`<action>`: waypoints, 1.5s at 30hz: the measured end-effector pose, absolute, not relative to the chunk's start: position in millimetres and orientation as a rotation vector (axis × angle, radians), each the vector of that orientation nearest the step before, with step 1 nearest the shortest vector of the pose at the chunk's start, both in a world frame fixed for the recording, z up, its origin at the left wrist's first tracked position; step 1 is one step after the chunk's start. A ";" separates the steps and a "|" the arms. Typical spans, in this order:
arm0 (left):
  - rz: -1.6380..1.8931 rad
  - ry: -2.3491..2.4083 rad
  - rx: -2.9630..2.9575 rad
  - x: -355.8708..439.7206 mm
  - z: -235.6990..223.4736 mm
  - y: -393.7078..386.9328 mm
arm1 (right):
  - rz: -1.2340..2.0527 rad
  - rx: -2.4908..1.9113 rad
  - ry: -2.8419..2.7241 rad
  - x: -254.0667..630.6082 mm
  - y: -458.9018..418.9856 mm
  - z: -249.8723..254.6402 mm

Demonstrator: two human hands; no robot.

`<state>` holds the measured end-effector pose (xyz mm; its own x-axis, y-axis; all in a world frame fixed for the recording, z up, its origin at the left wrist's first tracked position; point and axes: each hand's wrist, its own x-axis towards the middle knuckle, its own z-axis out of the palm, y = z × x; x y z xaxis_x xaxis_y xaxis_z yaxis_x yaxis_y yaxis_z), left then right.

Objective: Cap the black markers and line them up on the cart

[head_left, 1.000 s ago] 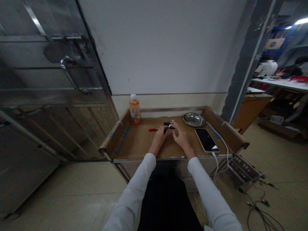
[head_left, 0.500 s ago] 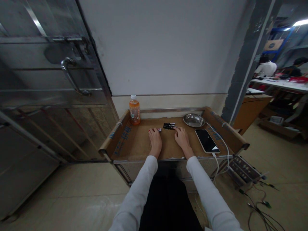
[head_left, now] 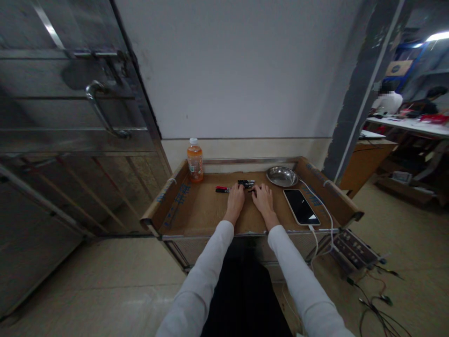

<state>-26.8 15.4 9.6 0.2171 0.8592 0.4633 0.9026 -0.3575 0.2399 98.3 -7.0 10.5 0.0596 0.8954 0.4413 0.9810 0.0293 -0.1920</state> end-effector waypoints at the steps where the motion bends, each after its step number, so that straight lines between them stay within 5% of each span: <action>1: -0.825 -1.744 -2.380 -25.8 9.9 16.9 | -0.256 -1.907 -1.880 98.1 -6.2 11.0; 20: -1.131 -1.542 -2.768 -26.1 8.2 21.9 | -0.115 -1.804 -1.954 103.1 -1.9 5.3; 31: -0.831 -1.476 -2.659 -28.9 15.1 11.2 | -0.178 -1.843 -1.557 108.8 -15.1 8.3; 45: -0.921 -1.502 -2.639 -29.8 21.1 -0.9 | -0.105 -1.760 -1.578 107.0 -18.3 12.9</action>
<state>-29.8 -0.9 21.1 0.3836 0.7964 0.4676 0.7781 -0.5514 0.3008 107.0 -18.3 12.9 0.2344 0.8190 0.5237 0.8813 0.0484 -0.4701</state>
